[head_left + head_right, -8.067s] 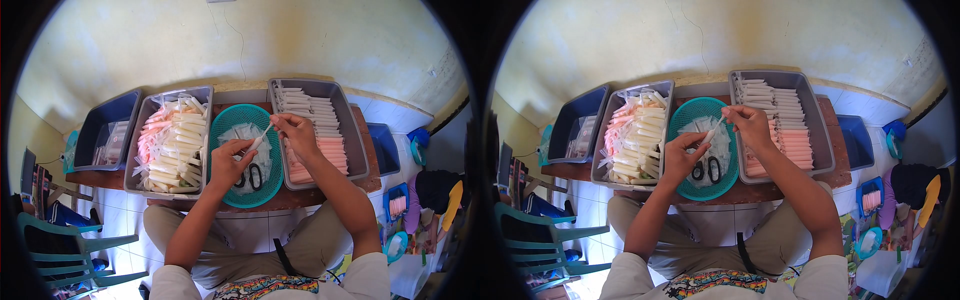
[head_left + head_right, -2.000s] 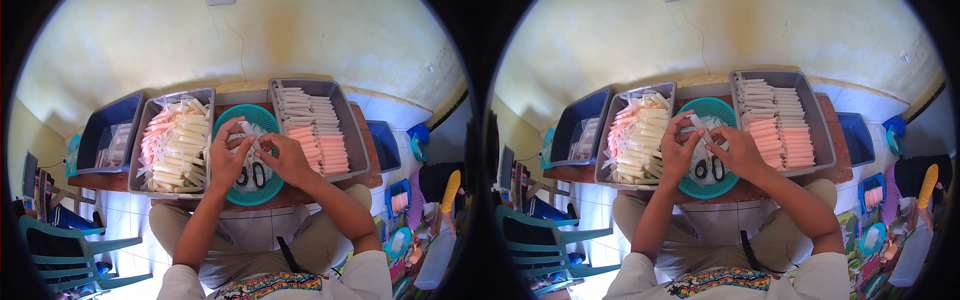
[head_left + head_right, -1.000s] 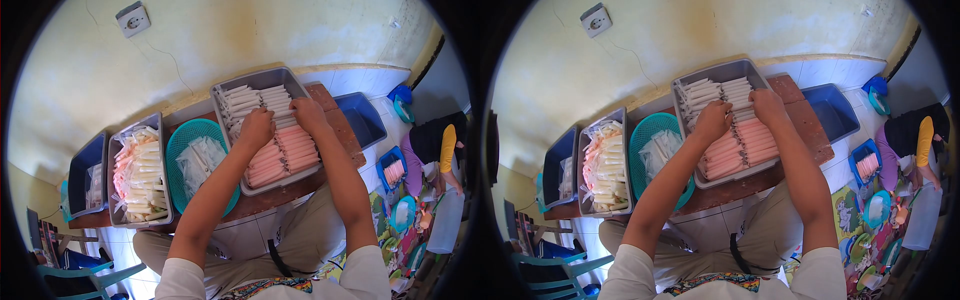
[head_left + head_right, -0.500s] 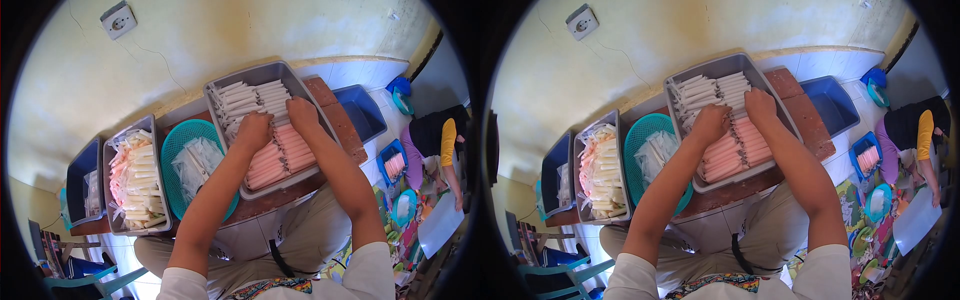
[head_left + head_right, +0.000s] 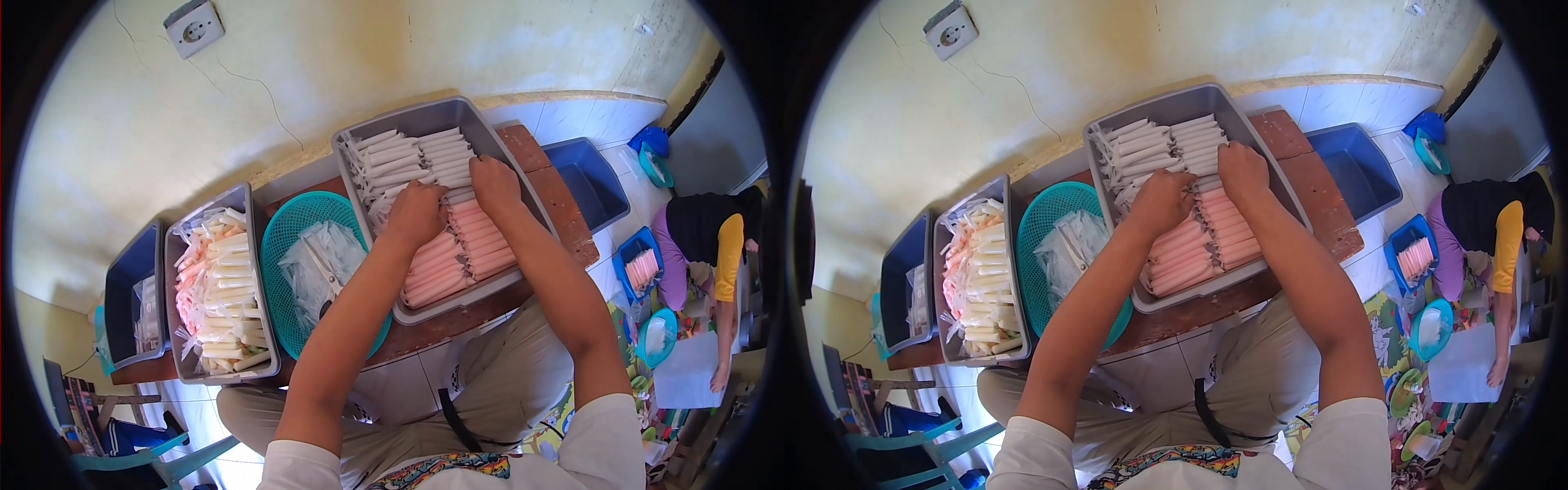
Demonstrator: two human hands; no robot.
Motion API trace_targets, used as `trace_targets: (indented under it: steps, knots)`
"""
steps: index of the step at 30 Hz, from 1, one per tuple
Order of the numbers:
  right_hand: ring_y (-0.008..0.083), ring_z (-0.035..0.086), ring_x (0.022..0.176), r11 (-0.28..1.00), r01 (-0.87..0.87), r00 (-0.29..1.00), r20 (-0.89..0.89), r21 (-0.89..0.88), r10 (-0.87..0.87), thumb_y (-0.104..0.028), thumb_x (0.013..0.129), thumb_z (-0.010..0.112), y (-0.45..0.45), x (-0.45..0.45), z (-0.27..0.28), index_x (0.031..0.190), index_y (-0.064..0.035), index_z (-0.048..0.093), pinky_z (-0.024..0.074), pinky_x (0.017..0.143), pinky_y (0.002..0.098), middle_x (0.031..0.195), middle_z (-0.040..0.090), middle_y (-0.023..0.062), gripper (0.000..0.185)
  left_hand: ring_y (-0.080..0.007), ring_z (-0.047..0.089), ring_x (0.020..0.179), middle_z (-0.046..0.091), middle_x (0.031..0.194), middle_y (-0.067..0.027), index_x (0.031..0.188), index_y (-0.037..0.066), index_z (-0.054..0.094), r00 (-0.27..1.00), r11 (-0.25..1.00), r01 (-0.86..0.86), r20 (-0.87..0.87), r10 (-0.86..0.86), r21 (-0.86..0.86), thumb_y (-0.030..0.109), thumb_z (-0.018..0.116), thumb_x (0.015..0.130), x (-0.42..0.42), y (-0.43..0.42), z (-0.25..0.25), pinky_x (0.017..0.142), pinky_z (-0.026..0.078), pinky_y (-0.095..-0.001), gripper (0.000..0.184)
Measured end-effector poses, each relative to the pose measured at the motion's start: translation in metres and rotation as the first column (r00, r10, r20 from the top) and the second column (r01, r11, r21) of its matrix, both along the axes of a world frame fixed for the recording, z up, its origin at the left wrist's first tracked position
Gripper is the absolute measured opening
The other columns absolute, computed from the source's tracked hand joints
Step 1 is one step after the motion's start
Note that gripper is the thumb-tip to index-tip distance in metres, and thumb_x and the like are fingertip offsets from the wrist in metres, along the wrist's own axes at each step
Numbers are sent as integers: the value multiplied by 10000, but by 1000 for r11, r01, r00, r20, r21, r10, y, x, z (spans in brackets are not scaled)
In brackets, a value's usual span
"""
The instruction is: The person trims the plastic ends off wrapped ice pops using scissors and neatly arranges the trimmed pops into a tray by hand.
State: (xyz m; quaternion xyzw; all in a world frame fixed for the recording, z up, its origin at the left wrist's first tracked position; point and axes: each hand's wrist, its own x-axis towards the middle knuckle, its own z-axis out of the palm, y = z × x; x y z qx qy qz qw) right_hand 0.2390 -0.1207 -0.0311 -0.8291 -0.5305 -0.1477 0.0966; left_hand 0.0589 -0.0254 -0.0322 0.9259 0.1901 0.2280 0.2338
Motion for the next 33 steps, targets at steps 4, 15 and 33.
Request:
trace_targets:
  steps: [4,15,33]
  knots:
    - [368,754,995,1000,7,1000,10,-1,-7,-11,902,652,1,1,-2,981,-26,684,633,819,472,1034,727,178,86,-416,711,975,736,929,-249,1196,44,795,1000,1000,1,-16,-1,4,110,757,817,1,0,-3,906,591,-499,386]
    - [374,754,955,1000,-19,999,28,24,19,-40,910,655,2,2,-5,919,-45,694,629,790,478,988,729,164,41,-383,704,1069,778,1030,-212,1196,71,807,990,999,-15,-144,9,-39,180,797,824,0,-2,5,958,588,-485,388]
    - [377,776,979,998,28,997,-73,-55,-32,-55,926,667,2,1,2,972,-42,747,645,804,477,1056,747,183,93,-348,661,1185,790,1050,-162,1223,99,798,991,998,62,-117,-62,-9,246,766,848,4,7,-20,1035,493,-500,404]
